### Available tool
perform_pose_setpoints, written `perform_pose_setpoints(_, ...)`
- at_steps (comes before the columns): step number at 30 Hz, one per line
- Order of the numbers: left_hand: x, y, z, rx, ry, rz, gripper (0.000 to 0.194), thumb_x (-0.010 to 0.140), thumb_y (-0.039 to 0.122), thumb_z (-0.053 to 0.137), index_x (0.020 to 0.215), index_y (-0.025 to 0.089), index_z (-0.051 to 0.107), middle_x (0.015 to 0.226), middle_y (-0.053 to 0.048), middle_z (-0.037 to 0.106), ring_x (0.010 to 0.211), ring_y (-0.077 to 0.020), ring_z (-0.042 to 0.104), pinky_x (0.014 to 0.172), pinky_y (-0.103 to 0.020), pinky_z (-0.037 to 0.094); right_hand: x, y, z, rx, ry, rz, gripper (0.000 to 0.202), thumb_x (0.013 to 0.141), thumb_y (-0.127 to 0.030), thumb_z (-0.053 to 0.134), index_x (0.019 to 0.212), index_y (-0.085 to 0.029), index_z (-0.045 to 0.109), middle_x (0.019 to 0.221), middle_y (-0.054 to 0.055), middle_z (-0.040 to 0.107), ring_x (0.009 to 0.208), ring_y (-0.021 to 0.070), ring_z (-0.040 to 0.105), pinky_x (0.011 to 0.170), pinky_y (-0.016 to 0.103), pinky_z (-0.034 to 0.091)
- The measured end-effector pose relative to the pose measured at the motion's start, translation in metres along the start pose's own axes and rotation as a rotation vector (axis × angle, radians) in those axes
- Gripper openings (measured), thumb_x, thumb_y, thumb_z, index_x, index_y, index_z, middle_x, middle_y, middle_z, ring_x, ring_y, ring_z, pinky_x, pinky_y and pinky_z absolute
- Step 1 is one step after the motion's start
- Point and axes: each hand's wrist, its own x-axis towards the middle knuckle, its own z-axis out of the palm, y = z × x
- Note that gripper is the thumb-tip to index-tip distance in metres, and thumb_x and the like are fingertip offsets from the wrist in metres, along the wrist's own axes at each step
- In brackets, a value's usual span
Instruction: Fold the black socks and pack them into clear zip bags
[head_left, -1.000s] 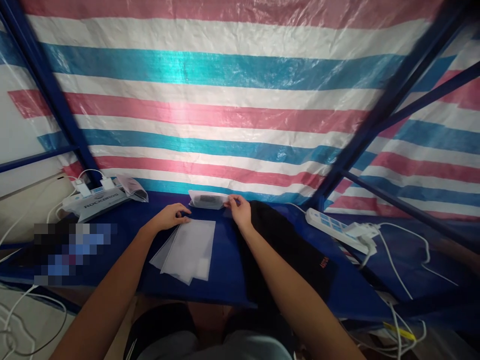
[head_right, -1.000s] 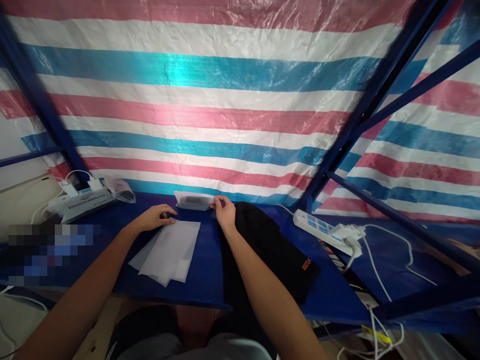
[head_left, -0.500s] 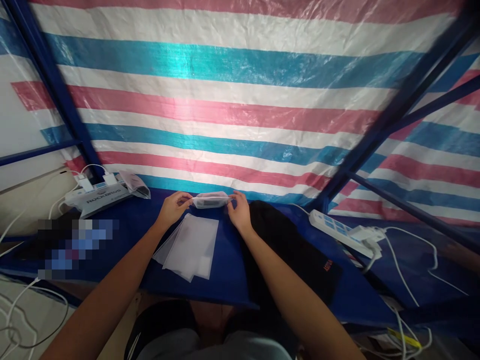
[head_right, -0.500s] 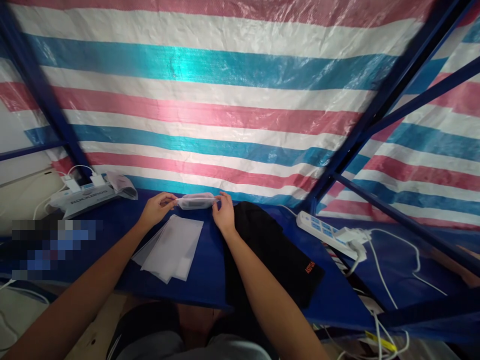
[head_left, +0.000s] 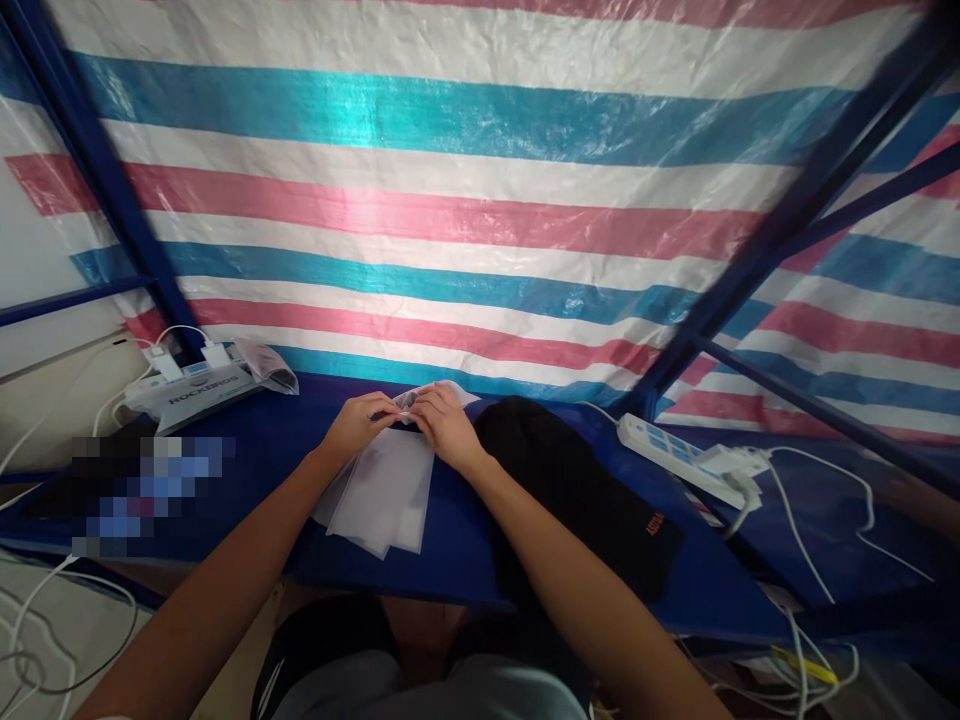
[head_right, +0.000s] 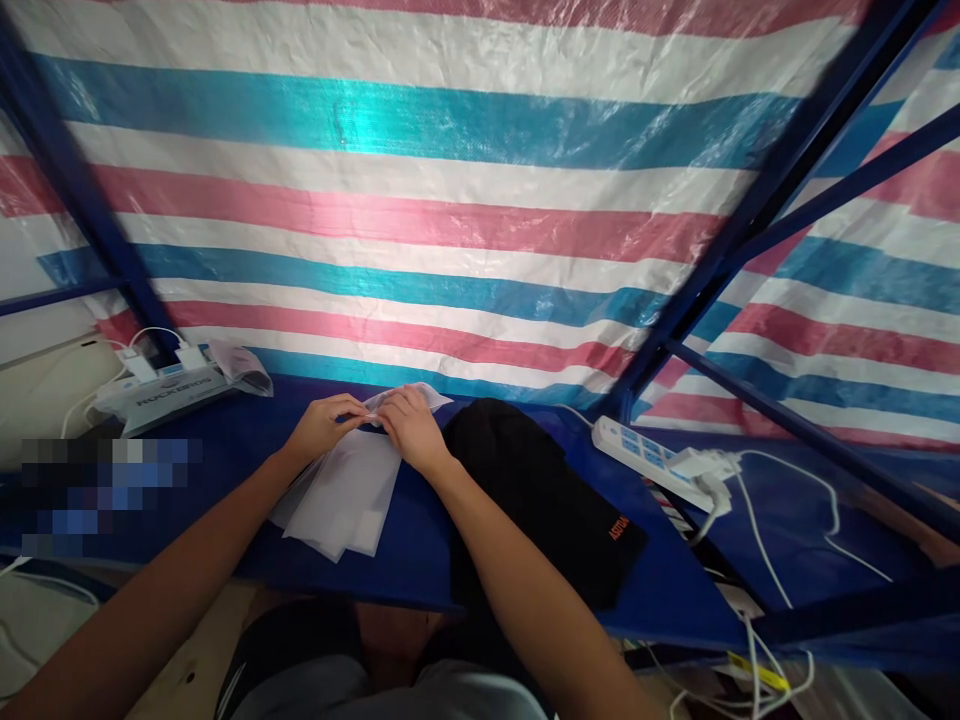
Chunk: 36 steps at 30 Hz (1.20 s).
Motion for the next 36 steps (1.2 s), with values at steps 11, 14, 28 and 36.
perform_pose_setpoints(11,0.002,-0.025,-0.026,-0.08,0.423,-0.277,0.025,0.09,0.047,0.078,0.095,0.023,0.082,0.097,-0.005,0.081,0.079,-0.0201,0.075,0.083,-0.032,0.06,-0.023,0.051,-0.033,-0.135,0.135,0.177,0.018,0.108,-0.02,0.045,0.112,-0.021,0.063,0.113,0.015,0.065,0.108,0.0314,0.061,0.096,0.047,0.055)
perform_pose_setpoints(14,0.001,-0.025,-0.022,-0.161,0.44,-0.314,0.026,0.089,0.046,0.079,0.1,0.023,0.083,0.102,-0.007,0.082,0.084,-0.0219,0.076,0.087,-0.034,0.061,-0.022,0.042,-0.027,-0.006,0.139,0.154,0.022,0.11,-0.022,0.04,0.119,-0.022,0.06,0.121,0.015,0.063,0.109,0.0285,0.065,0.096,0.044,0.058)
perform_pose_setpoints(28,0.003,-0.003,-0.016,-0.377,0.182,-0.171,0.029,0.09,0.046,0.08,0.108,0.025,0.084,0.128,-0.011,0.076,0.121,-0.0293,0.072,0.11,-0.045,0.056,-0.015,0.019,-0.005,0.042,0.107,0.154,0.048,0.106,-0.026,0.056,0.154,-0.026,0.059,0.158,0.013,0.059,0.148,0.0311,0.053,0.122,0.053,0.046)
perform_pose_setpoints(36,0.006,-0.01,0.0,-0.548,0.232,-0.373,0.064,0.094,0.061,0.071,0.147,0.025,0.065,0.15,-0.012,0.065,0.138,-0.0307,0.061,0.11,-0.041,0.054,-0.001,0.001,-0.012,0.868,0.39,0.558,0.063,0.089,-0.052,0.081,0.145,-0.03,0.065,0.15,0.007,0.067,0.127,0.0307,0.069,0.108,0.047,0.058)
